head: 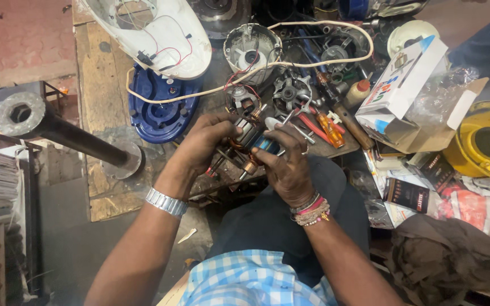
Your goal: The person disassembles a blender motor by hand and using a screwdriver, removing components from the armature and housing, then reassembles the motor assembly.
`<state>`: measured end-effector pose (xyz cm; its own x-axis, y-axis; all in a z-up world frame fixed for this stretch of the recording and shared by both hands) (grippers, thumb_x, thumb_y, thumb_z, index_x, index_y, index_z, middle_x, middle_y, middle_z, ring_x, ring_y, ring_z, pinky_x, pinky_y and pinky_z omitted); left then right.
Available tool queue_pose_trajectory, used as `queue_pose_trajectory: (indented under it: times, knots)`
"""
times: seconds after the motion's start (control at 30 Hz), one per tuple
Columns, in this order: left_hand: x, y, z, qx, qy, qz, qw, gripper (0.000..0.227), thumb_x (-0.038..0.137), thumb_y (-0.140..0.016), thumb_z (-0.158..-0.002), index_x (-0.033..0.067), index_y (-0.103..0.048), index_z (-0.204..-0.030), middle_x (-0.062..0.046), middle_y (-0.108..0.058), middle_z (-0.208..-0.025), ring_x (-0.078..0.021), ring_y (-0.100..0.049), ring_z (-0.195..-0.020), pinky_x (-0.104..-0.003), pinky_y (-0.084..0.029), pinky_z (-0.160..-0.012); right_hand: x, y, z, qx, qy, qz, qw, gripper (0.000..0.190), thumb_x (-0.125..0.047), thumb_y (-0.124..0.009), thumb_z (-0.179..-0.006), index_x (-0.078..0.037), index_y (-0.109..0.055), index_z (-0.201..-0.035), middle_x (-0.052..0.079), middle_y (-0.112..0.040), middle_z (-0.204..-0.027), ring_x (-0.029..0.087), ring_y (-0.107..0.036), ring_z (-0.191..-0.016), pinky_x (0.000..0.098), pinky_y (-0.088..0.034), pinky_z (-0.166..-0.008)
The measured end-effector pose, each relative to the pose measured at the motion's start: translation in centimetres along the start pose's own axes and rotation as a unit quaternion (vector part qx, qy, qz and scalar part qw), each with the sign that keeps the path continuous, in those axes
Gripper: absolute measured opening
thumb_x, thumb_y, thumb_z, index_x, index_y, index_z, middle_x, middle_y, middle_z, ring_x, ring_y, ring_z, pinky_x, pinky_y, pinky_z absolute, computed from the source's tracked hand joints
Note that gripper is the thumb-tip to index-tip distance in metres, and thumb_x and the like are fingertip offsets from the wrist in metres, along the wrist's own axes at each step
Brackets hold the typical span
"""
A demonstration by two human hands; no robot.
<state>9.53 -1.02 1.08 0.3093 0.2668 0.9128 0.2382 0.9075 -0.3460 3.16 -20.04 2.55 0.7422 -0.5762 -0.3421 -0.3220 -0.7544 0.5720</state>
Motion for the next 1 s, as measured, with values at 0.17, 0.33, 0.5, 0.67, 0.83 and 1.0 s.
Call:
queue_pose_trajectory:
  times: [0.17, 0.33, 0.5, 0.67, 0.83, 1.0]
  knots:
    - [0.0, -0.1, 0.0, 0.004, 0.006, -0.001, 1.0, 0.027, 0.008, -0.065, -0.086, -0.008, -0.068, -0.108, -0.008, -0.07, -0.089, -0.0127, -0.064, -0.078, -0.026, -0.052, -0.07, 0.2, -0.2, 0.2, -0.008, 0.005, 0.004, 1.0, 0.044, 0.002, -0.08, -0.083, -0.022, -0.068, -0.118, 0.005, -0.056, -0.134, 0.031, -0.049, -0.136, 0.0448, -0.042, -0.118]
    - [0.3, 0.3, 0.2, 0.02, 0.003, -0.044, 0.999, 0.029, 0.009, -0.065, -0.085, -0.0077, -0.07, -0.107, -0.008, -0.07, -0.085, -0.0133, -0.063, -0.074, -0.026, -0.051, -0.066, 0.9, -0.5, 0.6, 0.0, -0.004, 0.004, 1.0, 0.044, 0.0, -0.081, -0.085, -0.021, -0.065, -0.12, 0.004, -0.057, -0.137, 0.031, -0.048, -0.138, 0.0455, -0.043, -0.119]
    - [0.5, 4.0, 1.6, 0.054, 0.037, -0.104, 0.992, 0.038, 0.009, -0.064, -0.08, -0.0041, -0.072, -0.115, -0.008, -0.068, -0.08, -0.0158, -0.06, -0.069, -0.029, -0.049, -0.062, 3.0, -0.1, 0.4, 0.082, -0.072, 0.083, 0.991, 0.048, -0.007, -0.083, -0.084, -0.021, -0.061, -0.124, 0.005, -0.056, -0.137, 0.032, -0.047, -0.138, 0.0479, -0.041, -0.117]
    - [-0.9, 5.7, 3.5, -0.009, 0.038, -0.097, 0.995, 0.043, 0.01, -0.066, -0.081, -0.0098, -0.071, -0.119, -0.006, -0.069, -0.089, -0.0138, -0.061, -0.082, -0.027, -0.049, -0.074, 4.3, 0.4, -0.6, 0.065, -0.084, 0.124, 0.987, 0.052, 0.007, -0.078, -0.081, -0.021, -0.066, -0.124, 0.002, -0.059, -0.136, 0.027, -0.052, -0.134, 0.0459, -0.043, -0.113]
    - [-1.9, 4.2, 3.8, 0.035, 0.075, -0.072, 0.994, 0.047, 0.013, -0.064, -0.078, -0.0075, -0.069, -0.12, -0.007, -0.072, -0.088, -0.0144, -0.065, -0.082, -0.026, -0.052, -0.073, 2.9, 0.3, -1.2, 0.038, -0.043, 0.102, 0.993, 0.056, 0.006, -0.079, -0.077, -0.021, -0.067, -0.125, 0.004, -0.057, -0.134, 0.03, -0.051, -0.13, 0.0487, -0.041, -0.111]
    - [-1.6, 2.8, 3.5, -0.004, 0.076, -0.078, 0.994, 0.05, 0.012, -0.065, -0.076, -0.0104, -0.07, -0.12, -0.008, -0.072, -0.088, -0.0137, -0.064, -0.078, -0.026, -0.052, -0.07, 3.1, 0.3, -0.9, 0.019, -0.067, 0.129, 0.989, 0.059, 0.012, -0.073, -0.074, -0.021, -0.069, -0.123, 0.003, -0.059, -0.134, 0.03, -0.051, -0.13, 0.0489, -0.041, -0.112]
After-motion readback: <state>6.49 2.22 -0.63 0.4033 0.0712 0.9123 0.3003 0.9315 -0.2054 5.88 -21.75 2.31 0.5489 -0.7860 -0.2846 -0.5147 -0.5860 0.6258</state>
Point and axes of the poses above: each hand's wrist, its own z-axis away from the middle knuckle, its own y-axis out of the back of the hand, x = y × z, the point moved 4 cm from there along -z, towards the middle knuckle
